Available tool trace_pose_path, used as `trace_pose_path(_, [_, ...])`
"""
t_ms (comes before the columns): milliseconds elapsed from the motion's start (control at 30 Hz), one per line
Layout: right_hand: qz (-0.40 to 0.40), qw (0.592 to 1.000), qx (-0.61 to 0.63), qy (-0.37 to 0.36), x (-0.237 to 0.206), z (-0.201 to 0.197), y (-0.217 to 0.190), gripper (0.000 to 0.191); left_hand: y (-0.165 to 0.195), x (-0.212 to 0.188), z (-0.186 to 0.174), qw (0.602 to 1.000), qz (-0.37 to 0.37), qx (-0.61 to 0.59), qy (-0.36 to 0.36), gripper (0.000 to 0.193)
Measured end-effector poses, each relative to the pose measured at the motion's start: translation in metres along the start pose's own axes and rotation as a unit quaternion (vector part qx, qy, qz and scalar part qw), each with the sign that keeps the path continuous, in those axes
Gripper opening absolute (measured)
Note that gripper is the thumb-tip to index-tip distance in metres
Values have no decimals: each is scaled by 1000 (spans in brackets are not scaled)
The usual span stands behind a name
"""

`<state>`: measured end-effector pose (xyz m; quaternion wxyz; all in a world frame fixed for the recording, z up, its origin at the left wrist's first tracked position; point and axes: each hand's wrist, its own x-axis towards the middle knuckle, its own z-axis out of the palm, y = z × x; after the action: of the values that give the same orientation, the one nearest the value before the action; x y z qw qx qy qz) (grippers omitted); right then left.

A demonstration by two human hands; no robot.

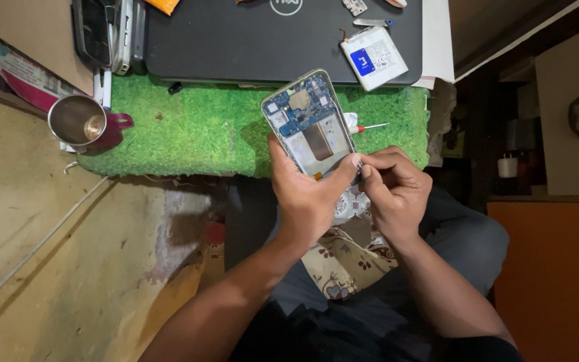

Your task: The person repairs a disassembled smartphone, threading a thin cable through the phone frame and routing it along the edge, then picks up the battery pack and seats it into the phone body, pressing it in place while holding the frame.

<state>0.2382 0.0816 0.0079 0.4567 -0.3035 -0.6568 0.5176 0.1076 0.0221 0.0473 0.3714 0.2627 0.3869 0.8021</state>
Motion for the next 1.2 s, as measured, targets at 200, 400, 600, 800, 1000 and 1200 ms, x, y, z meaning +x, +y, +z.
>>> trace_pose_path(200, [41,998,50,2,0,-1,-1,9,2,-1,1,999,-7,39,6,63])
trace_pose_path(400, [40,998,58,3,1,0,-2,11,0,1,-1,1000,13,19,-8,63])
trace_pose_path(600, [21,999,41,12,0,3,-1,9,-1,-2,1,1000,1,0,5,63])
trace_pose_path(800, [35,998,43,14,-1,2,-3,10,-3,-2,0,999,13,32,13,62])
trace_pose_path(1000, [41,995,90,13,-2,4,-2,10,-5,-5,0,998,22,52,21,62])
trace_pose_path(1200, [33,998,55,11,-1,5,-5,10,-6,-4,-1,1000,0,21,18,60])
